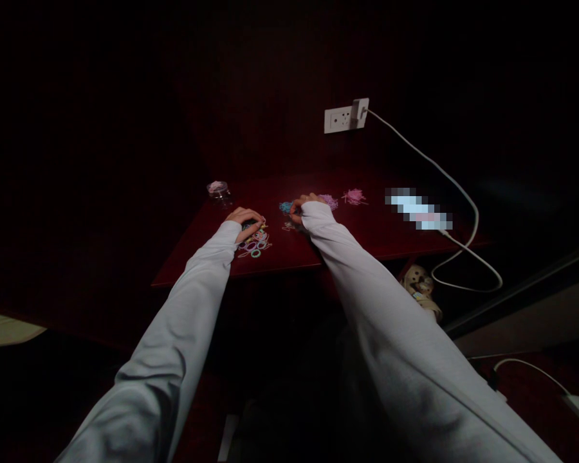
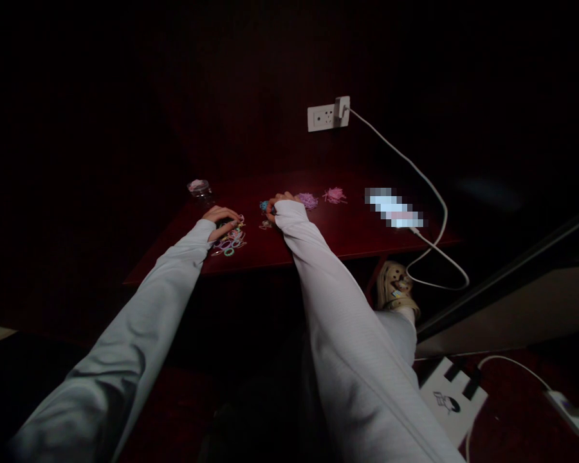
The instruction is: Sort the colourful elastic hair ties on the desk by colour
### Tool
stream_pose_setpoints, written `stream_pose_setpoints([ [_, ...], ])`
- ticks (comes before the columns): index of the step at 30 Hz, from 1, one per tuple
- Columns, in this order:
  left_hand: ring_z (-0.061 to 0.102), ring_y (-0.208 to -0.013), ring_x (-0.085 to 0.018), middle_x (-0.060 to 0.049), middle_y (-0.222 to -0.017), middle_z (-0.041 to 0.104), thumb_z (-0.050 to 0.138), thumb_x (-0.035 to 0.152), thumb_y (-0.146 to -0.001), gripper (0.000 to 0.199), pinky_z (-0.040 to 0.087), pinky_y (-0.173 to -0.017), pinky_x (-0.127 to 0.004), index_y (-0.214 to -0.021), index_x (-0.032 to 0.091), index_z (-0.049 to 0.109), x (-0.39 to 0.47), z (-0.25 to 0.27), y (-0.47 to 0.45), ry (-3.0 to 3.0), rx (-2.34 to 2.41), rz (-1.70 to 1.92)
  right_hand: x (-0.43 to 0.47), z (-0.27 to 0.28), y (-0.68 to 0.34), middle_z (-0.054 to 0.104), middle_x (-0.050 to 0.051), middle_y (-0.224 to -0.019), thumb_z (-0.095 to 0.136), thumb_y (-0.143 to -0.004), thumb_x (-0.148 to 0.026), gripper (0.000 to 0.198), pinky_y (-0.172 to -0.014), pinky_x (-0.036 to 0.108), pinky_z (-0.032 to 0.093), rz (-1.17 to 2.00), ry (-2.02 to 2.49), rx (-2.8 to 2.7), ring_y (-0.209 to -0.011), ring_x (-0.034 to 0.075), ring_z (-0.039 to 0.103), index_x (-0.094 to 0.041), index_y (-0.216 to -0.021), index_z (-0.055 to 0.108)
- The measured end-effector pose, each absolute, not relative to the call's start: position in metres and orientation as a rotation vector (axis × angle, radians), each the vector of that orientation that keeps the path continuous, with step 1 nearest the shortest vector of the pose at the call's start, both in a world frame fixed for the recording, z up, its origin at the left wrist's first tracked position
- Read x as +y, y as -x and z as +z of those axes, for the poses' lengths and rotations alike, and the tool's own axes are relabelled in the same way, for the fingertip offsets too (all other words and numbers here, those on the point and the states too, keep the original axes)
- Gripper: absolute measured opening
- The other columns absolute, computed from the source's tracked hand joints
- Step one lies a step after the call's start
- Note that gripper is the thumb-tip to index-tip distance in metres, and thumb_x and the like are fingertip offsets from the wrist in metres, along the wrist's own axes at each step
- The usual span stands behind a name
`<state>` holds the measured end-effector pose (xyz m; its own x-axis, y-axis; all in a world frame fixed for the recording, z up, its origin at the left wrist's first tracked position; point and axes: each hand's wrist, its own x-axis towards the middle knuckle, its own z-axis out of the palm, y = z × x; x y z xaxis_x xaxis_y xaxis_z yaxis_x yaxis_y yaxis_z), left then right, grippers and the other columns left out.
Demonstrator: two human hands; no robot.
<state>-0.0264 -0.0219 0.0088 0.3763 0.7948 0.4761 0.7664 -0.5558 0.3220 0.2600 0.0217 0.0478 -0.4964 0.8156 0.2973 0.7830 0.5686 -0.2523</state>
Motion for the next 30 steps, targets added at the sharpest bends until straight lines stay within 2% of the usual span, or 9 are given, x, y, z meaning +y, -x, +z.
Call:
stream_pose_setpoints([
  [6, 0.078, -0.122, -0.028, -0.007, -0.126, 0.088, 0.060, 0.045, -0.110, 0.028, 0.053, -0.114, -0.048, -0.105, 0.026, 0.081, -0.023, 0.010, 0.027, -2.586, 1.434, 0.933, 0.024, 0.043, -0.268, 0.082, 0.012, -0.119, 0.073, -0.097, -0.025, 0.019, -0.102, 0.039, 0.046, 0.069, 1.192, -2.515, -0.116, 0.030, 0.066, -0.021, -0.109, 0.086],
  [13, 0.078, -0.120, -0.029, -0.007, -0.124, 0.088, 0.060, 0.046, -0.108, 0.029, 0.053, -0.114, -0.049, -0.103, 0.027, 0.082, -0.022, 0.010, 0.026, -2.565, 1.480, 0.934, 0.018, 0.045, -0.265, 0.080, 0.013, -0.118, 0.077, -0.097, -0.037, 0.021, -0.109, 0.044, 0.043, 0.060, 1.199, -2.452, -0.119, 0.032, 0.065, -0.021, -0.109, 0.083],
  [17, 0.077, -0.123, -0.028, -0.006, -0.128, 0.087, 0.059, 0.047, -0.109, 0.030, 0.052, -0.116, -0.048, -0.107, 0.028, 0.082, -0.022, 0.010, 0.027, -2.566, 1.476, 0.896, 0.017, 0.048, -0.257, 0.079, 0.009, -0.114, 0.075, -0.099, -0.033, 0.020, -0.102, 0.039, 0.044, 0.217, 1.036, -2.510, -0.112, 0.027, 0.064, -0.021, -0.111, 0.084],
  [23, 0.076, -0.116, -0.030, -0.007, -0.123, 0.088, 0.061, 0.049, -0.106, 0.030, 0.053, -0.112, -0.049, -0.102, 0.027, 0.081, -0.015, 0.004, 0.028, -2.572, 1.501, 0.950, 0.015, 0.044, -0.246, 0.073, -0.001, -0.093, 0.074, -0.097, -0.031, 0.018, -0.084, 0.030, 0.040, 0.558, 0.835, -2.592, -0.090, 0.017, 0.060, -0.022, -0.110, 0.084],
  [27, 0.076, -0.115, -0.029, -0.006, -0.124, 0.088, 0.059, 0.046, -0.108, 0.030, 0.053, -0.112, -0.048, -0.105, 0.027, 0.082, -0.017, 0.006, 0.028, -2.597, 1.491, 0.923, 0.015, 0.039, -0.240, 0.068, -0.001, -0.089, 0.077, -0.093, -0.027, 0.020, -0.081, 0.030, 0.039, 0.714, 0.793, -2.590, -0.086, 0.016, 0.056, -0.019, -0.109, 0.085],
  [30, 0.076, -0.116, -0.028, -0.007, -0.125, 0.088, 0.059, 0.046, -0.109, 0.030, 0.053, -0.112, -0.047, -0.108, 0.026, 0.082, -0.021, 0.009, 0.026, -2.614, 1.477, 0.908, 0.019, 0.033, -0.236, 0.068, 0.000, -0.090, 0.077, -0.092, -0.024, 0.024, -0.082, 0.030, 0.039, 0.709, 0.745, -2.575, -0.086, 0.017, 0.055, -0.019, -0.113, 0.085],
])
